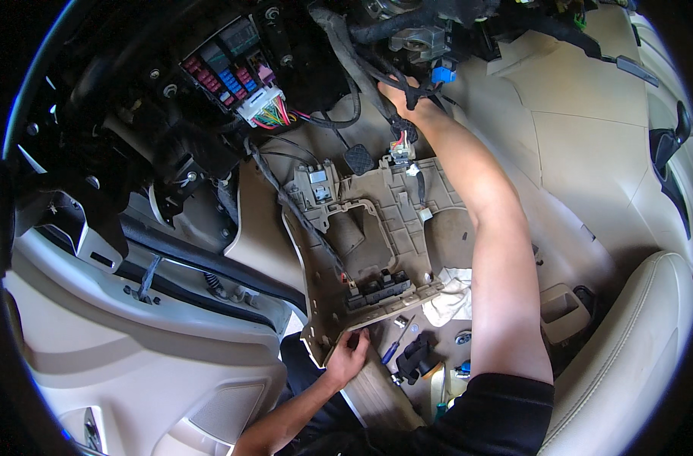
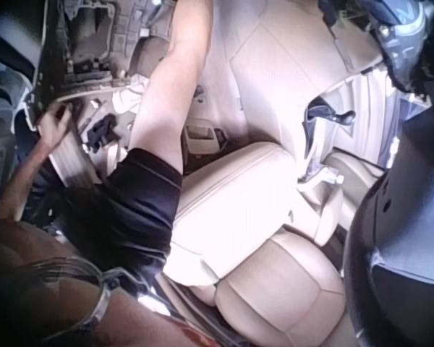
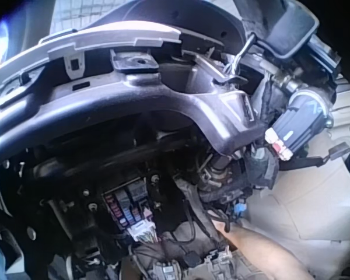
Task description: The person removes a plastic trim panel from the driver's side footwell, disconnects wiring harnesses, and detaches a pedal assembly. They then install a new pedal bushing, reconnect the wiring, and reposition the trim panel.
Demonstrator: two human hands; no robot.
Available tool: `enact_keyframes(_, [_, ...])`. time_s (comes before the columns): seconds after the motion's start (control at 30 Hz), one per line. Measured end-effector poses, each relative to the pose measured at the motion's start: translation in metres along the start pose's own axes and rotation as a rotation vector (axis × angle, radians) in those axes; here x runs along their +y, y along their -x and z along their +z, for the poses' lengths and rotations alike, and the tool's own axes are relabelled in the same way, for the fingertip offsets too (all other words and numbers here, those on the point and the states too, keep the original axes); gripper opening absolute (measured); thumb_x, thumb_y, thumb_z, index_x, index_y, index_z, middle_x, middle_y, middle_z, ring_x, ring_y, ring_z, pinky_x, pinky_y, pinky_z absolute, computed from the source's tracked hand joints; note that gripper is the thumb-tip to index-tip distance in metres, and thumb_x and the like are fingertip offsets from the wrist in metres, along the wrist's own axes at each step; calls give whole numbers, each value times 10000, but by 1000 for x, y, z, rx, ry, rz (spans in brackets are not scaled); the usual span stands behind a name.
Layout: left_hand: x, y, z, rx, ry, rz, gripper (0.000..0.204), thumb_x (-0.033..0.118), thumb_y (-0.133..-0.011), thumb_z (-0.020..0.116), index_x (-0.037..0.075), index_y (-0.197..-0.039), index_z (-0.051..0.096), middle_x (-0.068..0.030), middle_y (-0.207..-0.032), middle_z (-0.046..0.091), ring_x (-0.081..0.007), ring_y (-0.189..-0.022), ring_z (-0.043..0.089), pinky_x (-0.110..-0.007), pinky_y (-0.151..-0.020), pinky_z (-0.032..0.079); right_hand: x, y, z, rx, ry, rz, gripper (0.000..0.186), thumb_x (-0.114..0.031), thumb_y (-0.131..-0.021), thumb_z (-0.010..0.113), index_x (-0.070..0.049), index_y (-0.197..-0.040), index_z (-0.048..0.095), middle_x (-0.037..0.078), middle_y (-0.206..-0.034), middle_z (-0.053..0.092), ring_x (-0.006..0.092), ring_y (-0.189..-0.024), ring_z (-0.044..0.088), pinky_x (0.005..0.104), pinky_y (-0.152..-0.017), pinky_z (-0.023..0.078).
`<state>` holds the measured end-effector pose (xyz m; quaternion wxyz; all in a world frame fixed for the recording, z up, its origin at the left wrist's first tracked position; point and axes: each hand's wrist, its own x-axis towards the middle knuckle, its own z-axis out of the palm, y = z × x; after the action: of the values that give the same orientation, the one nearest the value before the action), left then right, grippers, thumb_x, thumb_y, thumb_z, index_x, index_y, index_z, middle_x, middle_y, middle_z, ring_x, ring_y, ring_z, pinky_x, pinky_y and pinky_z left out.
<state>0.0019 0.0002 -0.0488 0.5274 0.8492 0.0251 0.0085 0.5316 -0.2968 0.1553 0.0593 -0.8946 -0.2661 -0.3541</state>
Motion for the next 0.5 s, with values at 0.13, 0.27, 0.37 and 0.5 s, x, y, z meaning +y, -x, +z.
enact_keyframes(0.13, [-4,-1,0,14,-15,31,256,259,-1057,689,4,-1065,707,-7,-840,673,-100,-766,599,-281,-732,502,-6,-1,-13,-176,105,94,249,-121,-949,591,-60,-1171,684,194,-1245,696,400,-1186,683,498,-988,573])
enact_keyframes(0.27, [0,-2,0,28,-54,24,249,252,-1054,692,5,-1040,716,-1,-829,673,-101,-749,598,-282,-719,504,-9,1,-14,-145,122,73,280,-95,-933,613,-78,-1203,686,193,-1280,695,393,-1163,701,486,-996,577])
enact_keyframes(0.37, [6,-3,-1,37,-43,29,261,262,-1051,695,2,-1036,721,-7,-833,678,-101,-748,604,-284,-716,507,-6,-1,-7,-142,102,71,308,-83,-917,635,-84,-1221,685,197,-1288,697,396,-1156,706,483,-998,580])
enact_keyframes(0.5, [16,-2,-5,23,-78,40,282,278,-1054,689,-2,-1048,723,-23,-832,683,-106,-749,616,-288,-716,511,1,-10,2,-185,69,91,363,-82,-906,649,-88,-1267,675,198,-1324,685,413,-1176,695,485,-1002,580])
